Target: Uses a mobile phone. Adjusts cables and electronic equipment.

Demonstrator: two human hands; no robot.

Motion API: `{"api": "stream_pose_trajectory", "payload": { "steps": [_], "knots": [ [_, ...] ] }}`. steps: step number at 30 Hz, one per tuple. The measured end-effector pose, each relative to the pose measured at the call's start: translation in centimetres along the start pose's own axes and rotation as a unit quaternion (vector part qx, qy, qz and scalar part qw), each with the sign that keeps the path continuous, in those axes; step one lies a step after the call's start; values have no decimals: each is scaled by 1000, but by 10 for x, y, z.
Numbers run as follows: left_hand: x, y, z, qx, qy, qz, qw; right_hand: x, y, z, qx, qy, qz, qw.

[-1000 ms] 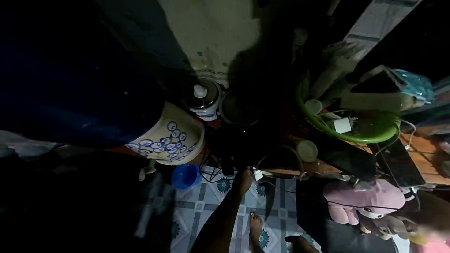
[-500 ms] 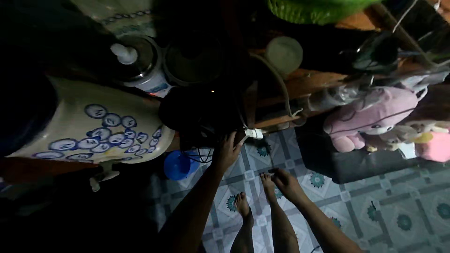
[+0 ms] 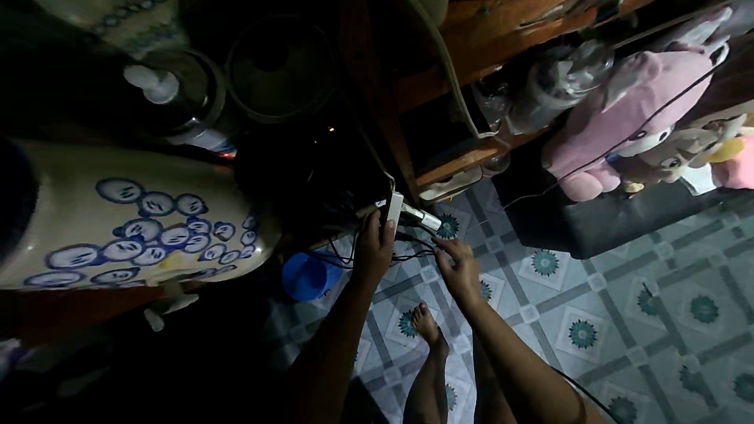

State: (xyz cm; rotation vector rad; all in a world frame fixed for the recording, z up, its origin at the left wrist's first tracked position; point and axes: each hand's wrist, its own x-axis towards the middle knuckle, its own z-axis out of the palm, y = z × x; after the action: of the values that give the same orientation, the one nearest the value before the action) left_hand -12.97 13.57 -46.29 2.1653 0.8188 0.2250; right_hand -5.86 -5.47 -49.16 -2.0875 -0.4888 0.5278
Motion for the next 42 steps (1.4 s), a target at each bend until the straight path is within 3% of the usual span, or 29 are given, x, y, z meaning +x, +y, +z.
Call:
{"api": "stream_pose_trajectory", "payload": {
  "steps": [4,10,17,22,28,35,42],
  "knots": [
    [-5,13,-2,-3,-11,-41,999,-3,-15,13,-82,41,-72,993],
    [-5,29,-4,-8,10,-65,998,-6,-49,11,-129,-3,-31,991],
    [-1,29,-15,-4,19,-89,996,-3,-29,8,-80,42,-31,995],
    [-2,32,-16,-13,13,-94,995,9,-33,4,-120,51,1,991],
    [-2,35,-17,-23,28,-101,994,12,-45,6,-100,119,-56,986],
    [-1,41,-22,-27,16,-115,993,17,-54,7,-138,15,-148,979],
    [1,49,-27,7,-21,-118,993,24,-53,-2,-219,0,-209,953]
  ]
}}
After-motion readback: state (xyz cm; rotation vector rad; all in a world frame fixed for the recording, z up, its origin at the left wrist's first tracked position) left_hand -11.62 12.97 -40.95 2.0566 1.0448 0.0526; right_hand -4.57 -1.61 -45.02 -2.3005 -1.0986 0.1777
